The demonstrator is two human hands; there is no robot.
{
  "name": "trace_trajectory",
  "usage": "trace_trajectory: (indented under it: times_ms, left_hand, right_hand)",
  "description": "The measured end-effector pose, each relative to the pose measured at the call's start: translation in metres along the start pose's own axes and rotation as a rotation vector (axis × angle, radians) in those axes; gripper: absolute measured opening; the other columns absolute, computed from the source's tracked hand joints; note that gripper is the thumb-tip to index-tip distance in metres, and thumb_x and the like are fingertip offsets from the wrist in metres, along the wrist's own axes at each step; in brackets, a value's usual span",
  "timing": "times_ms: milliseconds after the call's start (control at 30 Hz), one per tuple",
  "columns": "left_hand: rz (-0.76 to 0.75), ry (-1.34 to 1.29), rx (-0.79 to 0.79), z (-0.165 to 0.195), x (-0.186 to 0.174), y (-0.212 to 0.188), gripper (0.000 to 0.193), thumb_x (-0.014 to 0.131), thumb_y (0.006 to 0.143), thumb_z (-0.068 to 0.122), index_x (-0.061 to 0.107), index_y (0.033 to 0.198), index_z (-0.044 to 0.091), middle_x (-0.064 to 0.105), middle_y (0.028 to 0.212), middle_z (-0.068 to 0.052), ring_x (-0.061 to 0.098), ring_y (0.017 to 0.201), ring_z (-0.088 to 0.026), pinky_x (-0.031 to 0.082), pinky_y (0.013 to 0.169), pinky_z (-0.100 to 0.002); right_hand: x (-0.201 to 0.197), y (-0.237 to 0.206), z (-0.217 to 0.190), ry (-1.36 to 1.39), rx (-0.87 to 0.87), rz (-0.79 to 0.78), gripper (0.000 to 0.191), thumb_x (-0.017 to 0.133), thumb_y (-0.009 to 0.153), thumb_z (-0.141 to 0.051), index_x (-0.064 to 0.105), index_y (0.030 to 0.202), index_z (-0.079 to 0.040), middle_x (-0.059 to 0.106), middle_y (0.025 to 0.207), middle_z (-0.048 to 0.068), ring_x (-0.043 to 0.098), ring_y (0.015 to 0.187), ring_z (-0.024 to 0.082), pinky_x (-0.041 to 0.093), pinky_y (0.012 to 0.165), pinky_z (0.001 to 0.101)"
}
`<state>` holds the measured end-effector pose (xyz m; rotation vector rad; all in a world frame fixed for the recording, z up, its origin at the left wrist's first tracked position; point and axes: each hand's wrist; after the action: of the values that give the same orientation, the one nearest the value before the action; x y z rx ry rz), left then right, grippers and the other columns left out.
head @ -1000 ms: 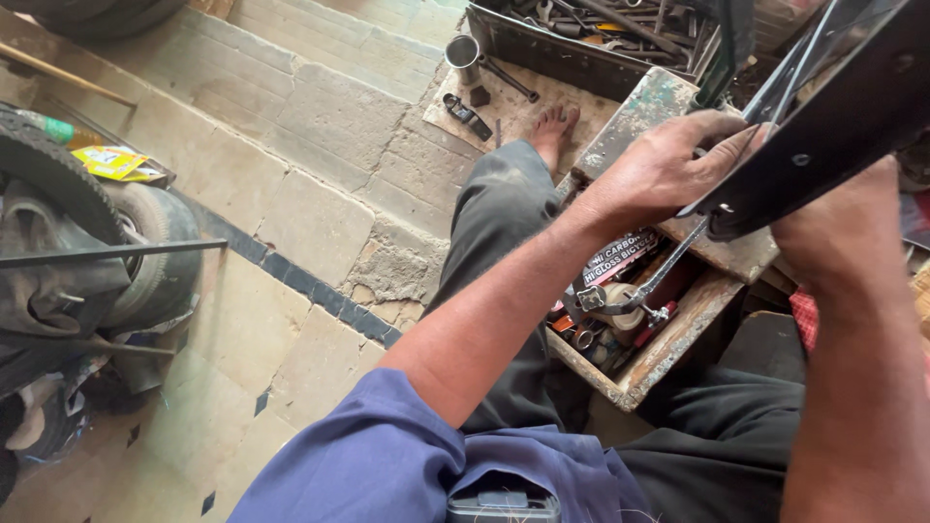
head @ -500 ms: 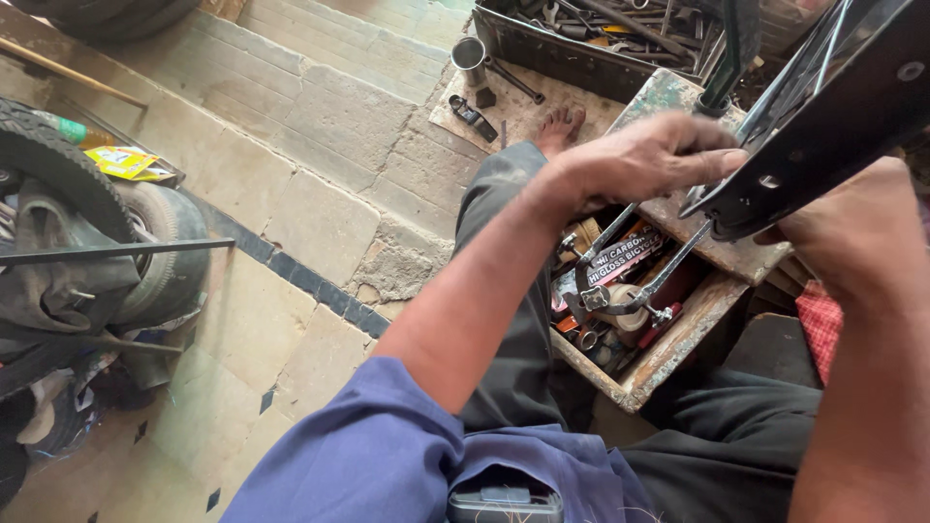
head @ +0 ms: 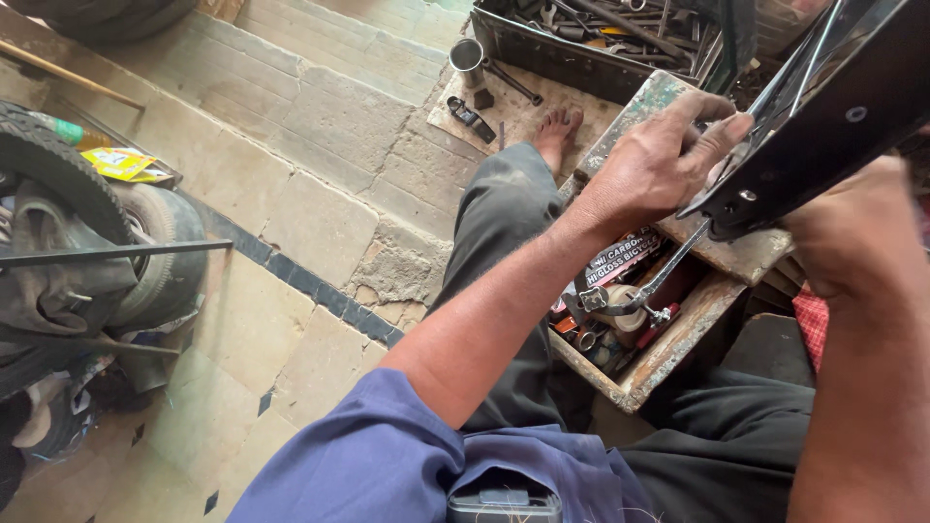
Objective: The person sits on the floor of a bicycle repair workshop with a bicycle wheel held in a repair stand, using a wrench to loosen and adjust hardware at the wheel hub and spokes. They repeatedly turn the fastener by hand and with the wrench, repositioning the wheel as they work.
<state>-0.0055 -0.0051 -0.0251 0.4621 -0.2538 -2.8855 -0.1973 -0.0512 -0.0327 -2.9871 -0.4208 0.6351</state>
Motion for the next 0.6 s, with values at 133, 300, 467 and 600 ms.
trace_trajectory:
  times_ms: [133,300,467,600]
  left_hand:
    - [-0.011,0.062,0.09,0.003,0.002,0.001,0.061,0.052,0.104,0.059,0.073,0.124,0.005,0.073,0.121,-0.016,0.07,0.113,-0.026,0.056,0.097,-0.039]
    - [-0.081,-0.005,-0.011,0.014,0.001,0.001,0.057,0.056,0.103,0.056,0.076,0.117,0.004,0.076,0.108,-0.013,0.075,0.097,-0.024,0.062,0.087,-0.036]
    - [-0.094,-0.207,-0.073,0.018,0.001,-0.002,0.063,0.057,0.102,0.058,0.07,0.123,0.001,0.078,0.11,-0.014,0.077,0.102,-0.022,0.061,0.091,-0.036]
    - [-0.081,-0.089,-0.08,0.014,0.002,-0.002,0.063,0.054,0.099,0.058,0.074,0.119,0.002,0.078,0.11,-0.015,0.075,0.105,-0.022,0.057,0.093,-0.034]
  right_hand:
    - [-0.004,0.006,0.006,0.395,-0.083,-0.035,0.008,0.077,0.101,-0.006,0.072,0.107,-0.003,0.073,0.099,0.004,0.07,0.081,0.01,0.055,0.067,0.0228]
    - [0.015,-0.009,-0.011,0.238,0.022,0.138,0.012,0.08,0.097,-0.012,0.073,0.093,-0.003,0.068,0.084,0.002,0.058,0.067,0.008,0.04,0.05,0.026]
    - [0.021,-0.024,-0.054,0.03,-0.137,0.076,0.011,0.074,0.095,-0.012,0.073,0.099,-0.002,0.071,0.087,0.003,0.064,0.077,0.007,0.051,0.063,0.0251]
    - [-0.001,-0.026,-0.059,-0.363,-0.266,-0.197,0.026,0.079,0.084,-0.01,0.075,0.108,-0.001,0.074,0.092,0.009,0.069,0.079,0.016,0.052,0.064,0.0323]
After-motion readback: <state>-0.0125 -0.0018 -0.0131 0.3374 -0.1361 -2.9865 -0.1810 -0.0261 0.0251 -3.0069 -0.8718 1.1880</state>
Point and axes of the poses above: each hand's wrist, its own y-axis towards the middle knuckle, its own x-axis out of the palm, z = x × y
